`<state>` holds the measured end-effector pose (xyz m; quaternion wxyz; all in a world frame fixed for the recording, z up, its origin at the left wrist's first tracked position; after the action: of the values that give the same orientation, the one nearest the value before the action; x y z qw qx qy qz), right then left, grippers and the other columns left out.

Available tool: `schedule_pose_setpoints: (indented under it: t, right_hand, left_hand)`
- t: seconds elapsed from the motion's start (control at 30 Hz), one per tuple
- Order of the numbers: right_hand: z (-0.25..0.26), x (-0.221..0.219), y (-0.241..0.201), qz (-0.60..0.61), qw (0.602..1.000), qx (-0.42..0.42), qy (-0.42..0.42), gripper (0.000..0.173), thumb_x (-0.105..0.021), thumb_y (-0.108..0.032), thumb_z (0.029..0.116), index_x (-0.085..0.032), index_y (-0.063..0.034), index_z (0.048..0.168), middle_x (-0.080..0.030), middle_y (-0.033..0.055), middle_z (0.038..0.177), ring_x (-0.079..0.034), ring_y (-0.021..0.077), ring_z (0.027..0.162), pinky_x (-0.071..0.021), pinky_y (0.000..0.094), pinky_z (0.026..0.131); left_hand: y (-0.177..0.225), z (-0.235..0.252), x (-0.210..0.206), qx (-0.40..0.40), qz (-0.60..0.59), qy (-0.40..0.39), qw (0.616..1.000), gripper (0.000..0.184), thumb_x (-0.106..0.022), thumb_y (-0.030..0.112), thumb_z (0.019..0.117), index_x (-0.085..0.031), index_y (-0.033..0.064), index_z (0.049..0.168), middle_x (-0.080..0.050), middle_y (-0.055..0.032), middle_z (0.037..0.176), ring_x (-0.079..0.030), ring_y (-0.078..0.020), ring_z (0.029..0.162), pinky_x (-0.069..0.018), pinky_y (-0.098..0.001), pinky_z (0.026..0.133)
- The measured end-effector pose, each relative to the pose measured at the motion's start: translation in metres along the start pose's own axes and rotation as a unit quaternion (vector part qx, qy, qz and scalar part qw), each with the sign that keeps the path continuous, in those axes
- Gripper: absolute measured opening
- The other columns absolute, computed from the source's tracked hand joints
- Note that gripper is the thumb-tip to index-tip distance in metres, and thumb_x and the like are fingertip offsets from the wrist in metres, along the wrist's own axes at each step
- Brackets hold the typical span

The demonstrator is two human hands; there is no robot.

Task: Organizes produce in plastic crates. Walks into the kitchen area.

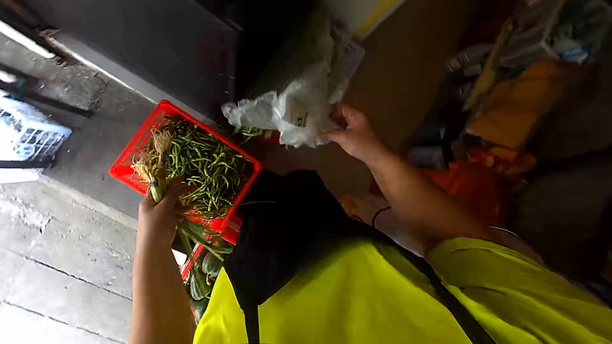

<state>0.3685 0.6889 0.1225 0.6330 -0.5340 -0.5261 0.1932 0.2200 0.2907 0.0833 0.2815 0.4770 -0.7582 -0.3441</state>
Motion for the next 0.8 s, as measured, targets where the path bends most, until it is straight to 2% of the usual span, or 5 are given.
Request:
schedule_pose_setpoints:
  t: [0.17, 0.27, 0.43, 0.57, 0.8]
  right_hand:
    - [-0.022, 0.003, -0.009, 0.086, 0.994, -0.02, 0.061, 0.025, -0.08, -0.002, 0.0796, -0.063, -0.0041, 0.097, -0.067, 0.0062, 0.109, -0.066, 0.0102, 0.101, -0.0581, 0.0322, 0.089]
    - [-0.02, -0.007, -0.007, 0.123, 0.989, -0.008, 0.084, 0.024, -0.081, -0.004, 0.081, -0.065, -0.0024, 0.098, -0.068, 0.0078, 0.107, -0.066, 0.0123, 0.1, -0.0591, 0.0333, 0.088]
    - [-0.018, -0.021, -0.012, 0.118, 0.99, 0.056, 0.05, 0.016, -0.079, 0.0, 0.0814, -0.065, -0.0011, 0.089, -0.065, 0.0121, 0.106, -0.064, 0.0174, 0.101, -0.0578, 0.0344, 0.087]
    - [-0.014, -0.019, 0.004, 0.018, 0.994, 0.104, 0.002, 0.015, -0.078, -0.014, 0.0868, -0.071, -0.001, 0.091, -0.07, 0.0139, 0.109, -0.066, 0.0219, 0.107, -0.0565, 0.0387, 0.096]
    - [-0.018, -0.026, -0.01, -0.095, 0.966, 0.231, -0.062, 0.014, -0.077, -0.007, 0.0839, -0.07, -0.0018, 0.095, -0.068, 0.0165, 0.104, -0.067, 0.0328, 0.102, -0.0579, 0.0485, 0.089]
  left_hand:
    - [-0.018, 0.031, -0.122, 0.071, -0.143, -0.25, 0.955, 0.042, -0.038, 0.02, 0.1102, -0.046, 0.0135, 0.151, -0.07, -0.0106, 0.127, -0.059, -0.0067, 0.057, -0.051, -0.0216, 0.052]
    - [-0.004, 0.025, -0.17, 0.061, -0.175, -0.319, 0.929, 0.035, -0.067, 0.022, 0.0945, -0.066, 0.0091, 0.127, -0.071, -0.0061, 0.083, -0.058, -0.0072, 0.052, -0.0542, -0.023, 0.053]
    - [0.015, 0.016, -0.175, 0.02, -0.133, -0.201, 0.97, 0.007, -0.055, 0.011, 0.1, -0.06, 0.0063, 0.099, -0.059, -0.0017, 0.062, -0.056, -0.0099, 0.05, -0.0538, -0.0261, 0.051]
    - [0.023, 0.004, -0.172, 0.045, -0.149, -0.16, 0.975, 0.033, -0.04, 0.01, 0.0942, -0.067, 0.0117, 0.076, -0.062, 0.0018, 0.06, -0.058, -0.0068, 0.053, -0.0527, -0.0238, 0.055]
    - [0.089, -0.025, -0.226, 0.143, -0.065, 0.039, 0.987, 0.027, -0.027, 0.001, 0.1092, -0.05, 0.0047, 0.122, -0.057, -0.0014, 0.092, -0.058, -0.0045, 0.081, -0.0518, -0.0218, 0.078]
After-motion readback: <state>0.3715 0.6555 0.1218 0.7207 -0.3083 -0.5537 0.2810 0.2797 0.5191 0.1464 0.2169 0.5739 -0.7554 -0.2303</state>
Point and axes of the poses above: each hand's wrist, its own z-axis towards the middle knuckle, its own x-axis out of the back of the hand, y = z × x, the point moved 4 cm from there along z, towards the middle knuckle
